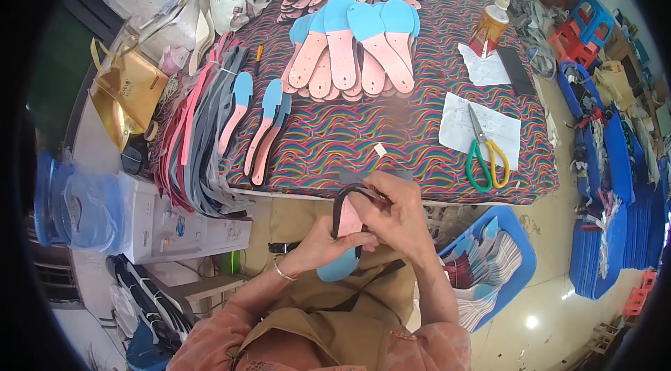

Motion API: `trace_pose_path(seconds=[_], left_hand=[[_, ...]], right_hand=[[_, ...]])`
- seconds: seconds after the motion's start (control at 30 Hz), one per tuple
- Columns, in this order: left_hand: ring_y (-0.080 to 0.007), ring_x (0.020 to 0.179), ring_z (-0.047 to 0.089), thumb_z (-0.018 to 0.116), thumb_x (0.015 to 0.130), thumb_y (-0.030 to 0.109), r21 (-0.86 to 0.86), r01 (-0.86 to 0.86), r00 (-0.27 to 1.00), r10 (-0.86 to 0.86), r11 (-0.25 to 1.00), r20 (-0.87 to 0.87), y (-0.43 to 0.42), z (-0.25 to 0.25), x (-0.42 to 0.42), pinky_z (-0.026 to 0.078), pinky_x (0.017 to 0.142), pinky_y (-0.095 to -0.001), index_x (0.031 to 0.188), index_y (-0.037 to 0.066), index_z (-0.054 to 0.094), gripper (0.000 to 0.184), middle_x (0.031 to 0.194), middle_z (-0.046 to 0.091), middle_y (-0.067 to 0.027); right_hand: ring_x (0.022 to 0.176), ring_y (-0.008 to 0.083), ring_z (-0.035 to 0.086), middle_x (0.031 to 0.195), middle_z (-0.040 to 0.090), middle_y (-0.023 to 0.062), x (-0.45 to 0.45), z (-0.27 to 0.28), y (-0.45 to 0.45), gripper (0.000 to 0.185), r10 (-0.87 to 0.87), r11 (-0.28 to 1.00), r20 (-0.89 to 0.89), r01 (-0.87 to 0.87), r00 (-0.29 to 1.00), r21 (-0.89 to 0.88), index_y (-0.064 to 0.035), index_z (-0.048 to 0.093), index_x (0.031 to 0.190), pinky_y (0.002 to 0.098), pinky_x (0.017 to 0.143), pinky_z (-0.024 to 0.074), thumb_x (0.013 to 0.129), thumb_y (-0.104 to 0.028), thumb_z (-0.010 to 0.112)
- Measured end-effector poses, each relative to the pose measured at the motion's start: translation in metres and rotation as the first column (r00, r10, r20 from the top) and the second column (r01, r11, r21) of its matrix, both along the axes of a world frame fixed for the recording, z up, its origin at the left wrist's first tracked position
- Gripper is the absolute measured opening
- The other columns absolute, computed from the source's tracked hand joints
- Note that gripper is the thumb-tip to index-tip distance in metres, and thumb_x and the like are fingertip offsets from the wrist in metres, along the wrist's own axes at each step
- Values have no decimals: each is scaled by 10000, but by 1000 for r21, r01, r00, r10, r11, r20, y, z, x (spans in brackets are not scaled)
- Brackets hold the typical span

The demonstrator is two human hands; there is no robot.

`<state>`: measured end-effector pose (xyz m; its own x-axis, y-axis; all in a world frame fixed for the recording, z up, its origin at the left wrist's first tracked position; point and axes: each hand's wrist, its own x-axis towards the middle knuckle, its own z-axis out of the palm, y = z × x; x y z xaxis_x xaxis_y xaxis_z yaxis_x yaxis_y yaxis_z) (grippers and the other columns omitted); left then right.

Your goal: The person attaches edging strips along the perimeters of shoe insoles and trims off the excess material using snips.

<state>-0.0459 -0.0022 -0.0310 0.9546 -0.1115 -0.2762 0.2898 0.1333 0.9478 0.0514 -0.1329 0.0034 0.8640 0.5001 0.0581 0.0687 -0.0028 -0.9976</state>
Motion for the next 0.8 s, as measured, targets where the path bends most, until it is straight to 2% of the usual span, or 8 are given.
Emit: trace_pose_path(seconds=[0.07,0.2,0.37,0.47,0.53,0.67,0.73,0.8], left_hand=[[-118,797,660,646,897,168,-5,12,1000,-12,1000,4,0,0,0,521,727,-263,994,-44,656,233,851,701,-75],[-122,793,661,648,893,158,0,15,1000,-15,1000,20,0,0,-1,524,731,-266,985,-45,649,223,843,696,-74],[-149,782,668,656,883,138,-227,22,999,-27,974,-19,5,0,2,532,729,-277,981,-42,641,205,832,688,-99],[-173,766,673,648,884,110,-361,165,982,-187,918,-25,11,15,12,536,701,-282,949,-31,641,156,824,681,-113],[-205,705,661,677,870,251,-473,341,925,-379,812,16,12,16,18,523,626,-273,880,-50,641,304,760,675,-137],[-206,575,617,688,842,417,-674,522,820,-524,523,228,10,-13,9,497,540,-280,847,-53,644,472,686,659,-134],[-144,491,582,658,765,625,-810,499,832,-431,307,349,-1,-26,4,439,435,-250,1017,-78,547,755,573,599,-112],[-150,570,607,605,792,641,-864,444,868,-355,239,348,-6,-30,2,467,504,-242,1204,-81,478,841,663,607,-113]], right_hand=[[519,59,397,579,469,10,4,3,0,147,14,994,189,6,982,-105,7,543,690,236,460,323,725,-56,672],[515,43,391,563,464,-1,6,6,1,146,26,997,204,-9,979,-83,6,545,675,231,453,315,727,-45,672],[601,21,461,713,590,-25,16,-16,-11,162,266,954,-81,-251,961,163,10,651,876,209,512,372,863,-149,619],[668,25,518,888,649,19,14,-13,0,385,242,919,-260,-135,935,371,42,644,1039,193,532,393,935,-322,574],[708,40,556,992,655,78,18,-22,4,529,276,904,-217,-176,936,389,60,626,1078,180,508,378,934,-443,551],[579,84,461,783,587,70,20,-61,19,445,350,788,-265,-129,899,602,3,622,869,241,515,379,907,-440,595],[581,67,432,726,518,21,18,-67,25,381,502,580,-292,-67,814,812,-32,576,833,242,508,362,905,-404,615],[585,51,420,737,501,-15,16,-59,24,220,217,711,-479,199,850,675,-53,558,847,214,511,349,890,-244,659]])
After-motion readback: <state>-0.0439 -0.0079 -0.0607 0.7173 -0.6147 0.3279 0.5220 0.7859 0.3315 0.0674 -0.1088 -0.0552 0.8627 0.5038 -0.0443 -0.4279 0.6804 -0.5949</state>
